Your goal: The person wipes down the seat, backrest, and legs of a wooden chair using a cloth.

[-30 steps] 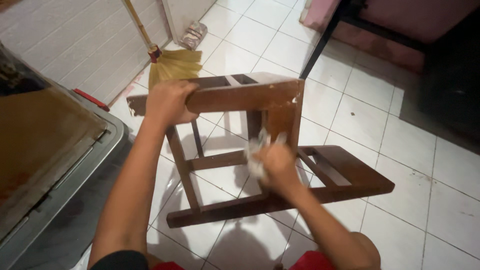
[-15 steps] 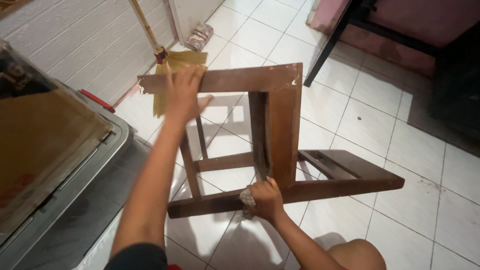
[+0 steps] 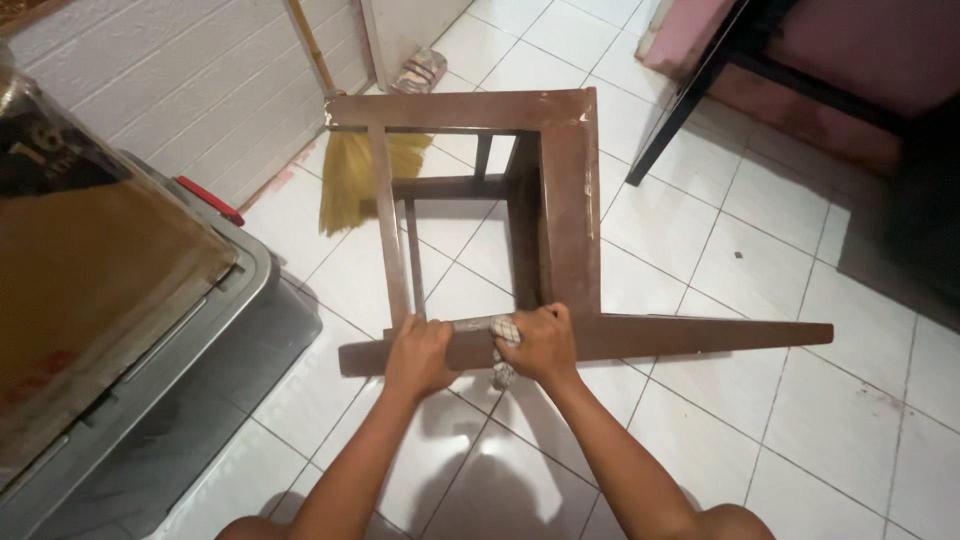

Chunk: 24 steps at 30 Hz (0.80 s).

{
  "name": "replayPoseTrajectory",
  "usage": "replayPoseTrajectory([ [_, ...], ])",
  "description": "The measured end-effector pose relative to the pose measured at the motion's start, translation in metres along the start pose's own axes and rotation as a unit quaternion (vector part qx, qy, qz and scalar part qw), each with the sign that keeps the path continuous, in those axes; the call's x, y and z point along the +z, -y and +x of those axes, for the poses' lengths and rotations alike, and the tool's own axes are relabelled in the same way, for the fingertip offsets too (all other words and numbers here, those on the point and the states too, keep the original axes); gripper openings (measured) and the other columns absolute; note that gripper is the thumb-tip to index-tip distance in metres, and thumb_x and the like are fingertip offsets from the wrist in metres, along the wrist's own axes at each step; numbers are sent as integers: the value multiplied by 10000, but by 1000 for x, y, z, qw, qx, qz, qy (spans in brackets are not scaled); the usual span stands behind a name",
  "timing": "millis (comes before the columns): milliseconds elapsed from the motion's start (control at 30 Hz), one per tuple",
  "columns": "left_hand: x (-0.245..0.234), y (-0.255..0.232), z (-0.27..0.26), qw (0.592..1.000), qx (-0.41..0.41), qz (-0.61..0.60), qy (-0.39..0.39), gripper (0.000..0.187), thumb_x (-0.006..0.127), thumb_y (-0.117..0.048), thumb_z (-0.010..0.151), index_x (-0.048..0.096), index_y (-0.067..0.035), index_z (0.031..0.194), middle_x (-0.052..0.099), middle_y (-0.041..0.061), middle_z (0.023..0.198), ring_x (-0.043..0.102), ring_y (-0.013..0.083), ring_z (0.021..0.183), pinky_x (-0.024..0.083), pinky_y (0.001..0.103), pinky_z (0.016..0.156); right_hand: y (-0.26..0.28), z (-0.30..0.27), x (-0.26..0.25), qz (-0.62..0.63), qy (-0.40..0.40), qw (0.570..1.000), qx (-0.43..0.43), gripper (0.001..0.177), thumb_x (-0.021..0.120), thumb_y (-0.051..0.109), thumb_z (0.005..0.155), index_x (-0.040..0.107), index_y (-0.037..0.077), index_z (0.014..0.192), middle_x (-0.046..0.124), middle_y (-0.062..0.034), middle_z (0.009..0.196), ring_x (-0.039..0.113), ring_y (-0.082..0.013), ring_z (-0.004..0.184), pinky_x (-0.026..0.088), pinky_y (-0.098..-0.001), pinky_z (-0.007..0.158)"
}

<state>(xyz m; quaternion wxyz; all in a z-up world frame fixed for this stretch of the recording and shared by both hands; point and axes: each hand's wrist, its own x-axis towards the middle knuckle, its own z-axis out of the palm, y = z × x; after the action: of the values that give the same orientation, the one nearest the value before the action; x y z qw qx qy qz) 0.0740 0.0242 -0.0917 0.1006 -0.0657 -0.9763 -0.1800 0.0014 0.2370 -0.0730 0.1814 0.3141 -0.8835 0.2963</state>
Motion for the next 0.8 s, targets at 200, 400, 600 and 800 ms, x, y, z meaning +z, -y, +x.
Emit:
replayPoseTrajectory([
  [200,-1,20,33,999,26,-7,-42,540,920,-335,559,644,-65,936,691,145,891,659,352,869,459,455,950,-14,37,9,-18,48,998,37,184,769,300,738,717,126,758,689,-116,715,651,-292,718,413,-436,878],
  [400,2,32,63,998,22,-12,-58,517,898,-283,534,651,-64,932,711,150,899,663,361,876,464,440,934,-25,71,19,-50,97,991,77,243,761,354,794,724,113,790,712,-155,729,648,-321,715,394,-424,918],
  [600,3,36,66,996,31,3,-78,464,862,-296,570,658,-70,920,712,161,890,677,351,869,462,437,972,-26,71,20,-31,76,994,66,240,756,346,785,725,112,824,716,-155,736,657,-313,701,383,-442,878],
  [800,-2,27,62,997,30,15,-68,498,871,-301,523,661,-53,900,712,162,844,678,340,832,457,456,973,-21,65,14,-40,79,994,63,219,759,332,780,719,118,802,708,-146,728,638,-322,691,395,-432,854],
])
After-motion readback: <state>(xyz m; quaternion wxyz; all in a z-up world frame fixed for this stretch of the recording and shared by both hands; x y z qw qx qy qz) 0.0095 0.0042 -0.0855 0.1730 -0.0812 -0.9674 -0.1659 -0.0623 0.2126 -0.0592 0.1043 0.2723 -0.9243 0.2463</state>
